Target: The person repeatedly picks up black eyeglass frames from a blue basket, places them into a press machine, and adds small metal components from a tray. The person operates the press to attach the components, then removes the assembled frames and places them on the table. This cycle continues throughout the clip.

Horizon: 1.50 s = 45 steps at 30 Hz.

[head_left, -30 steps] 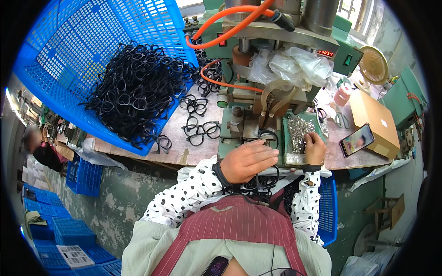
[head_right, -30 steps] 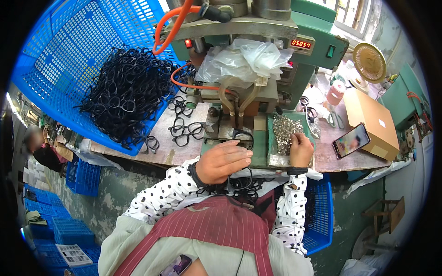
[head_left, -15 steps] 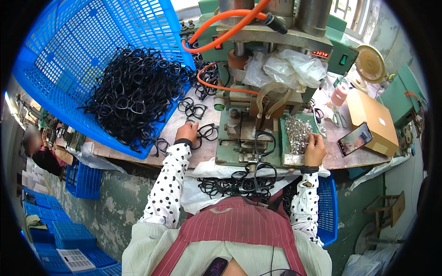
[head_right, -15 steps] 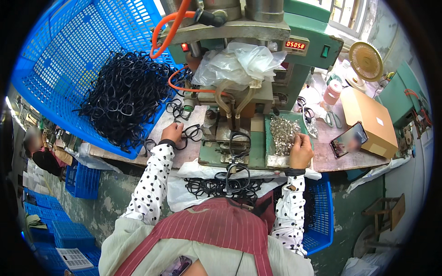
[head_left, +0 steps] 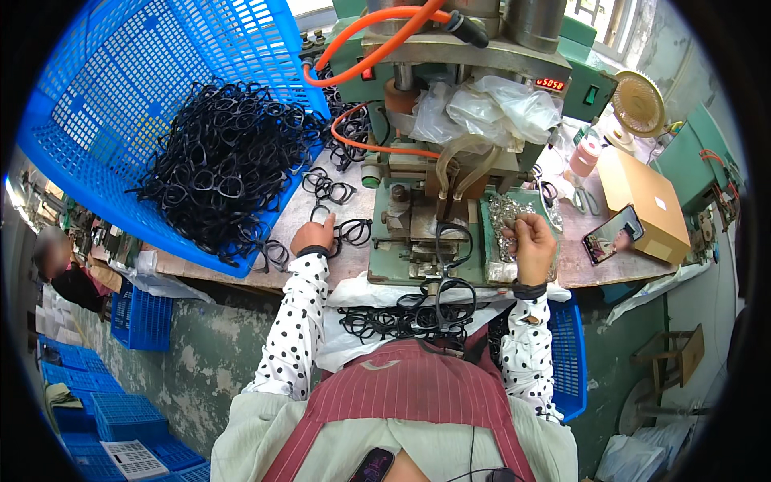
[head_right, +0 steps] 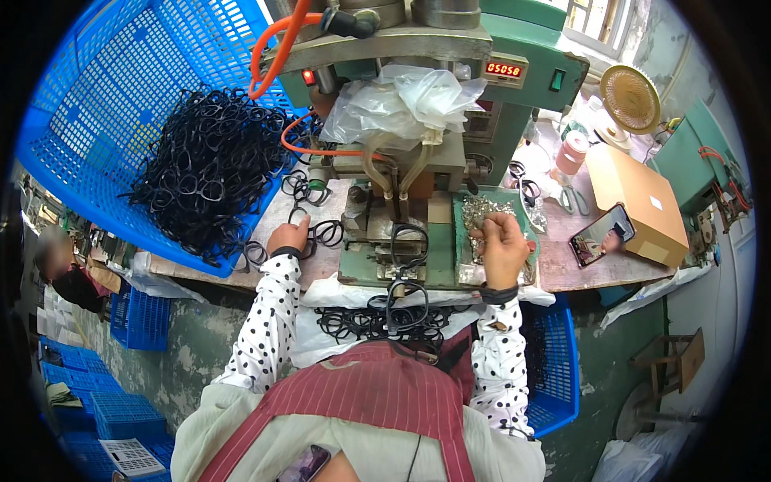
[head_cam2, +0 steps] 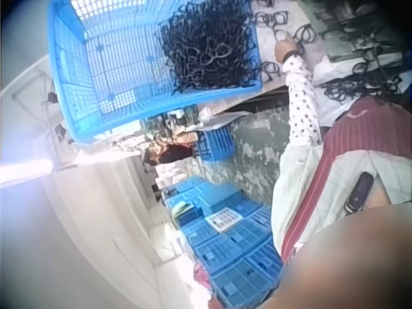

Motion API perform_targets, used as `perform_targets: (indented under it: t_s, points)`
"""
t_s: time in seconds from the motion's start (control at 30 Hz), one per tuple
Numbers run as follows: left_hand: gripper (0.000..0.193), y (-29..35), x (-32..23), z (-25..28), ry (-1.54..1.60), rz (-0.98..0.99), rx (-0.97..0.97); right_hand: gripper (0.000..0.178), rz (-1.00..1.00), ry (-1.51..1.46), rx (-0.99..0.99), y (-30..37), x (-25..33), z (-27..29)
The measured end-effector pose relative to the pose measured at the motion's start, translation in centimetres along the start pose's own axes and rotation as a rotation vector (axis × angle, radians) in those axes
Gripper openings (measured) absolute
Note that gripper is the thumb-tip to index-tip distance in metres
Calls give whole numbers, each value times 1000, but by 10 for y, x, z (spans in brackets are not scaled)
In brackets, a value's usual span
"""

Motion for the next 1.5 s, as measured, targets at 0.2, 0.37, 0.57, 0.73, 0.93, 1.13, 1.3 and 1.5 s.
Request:
perform_targets:
  t_s: [0.2,0.37,0.57,0.73,0.93,1.13,1.3,1.5]
  points:
    - [38,-9,-2,7,-2,-61,57,9,315,107,29,19,33,-33]
    - [20,40,-35,63,269,-542,-610,13,280,71,153,40,60,-55]
    - [12,137,-114,154,777,-1183,-809,33,168,104,94,51,57,-77]
    - [17,129,-139,163,1243,-876,-438,37,146,-92,95,55,58,-94]
    - [23,143,-135,159,909,-1080,-565,39,244,-186,17,56,49,-99]
    - [47,179,-152,96,611,-1758,-389,33,386,380,-194,15,46,-51]
    - [44,176,-155,90,581,-1786,-391,31,89,931,-265,-42,-27,38]
    - [48,176,-159,90,527,-1814,-343,17,424,1093,-302,-18,-36,20]
Point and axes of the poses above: each hand's wrist, its own y-axis away from the middle knuckle, its own z-axis out of the back of the hand, x = y × z, the point moved 3 cm from there along -y, towards the middle knuckle, and after that the axes turned 9 degrees about -z, right-handed, at the moved point
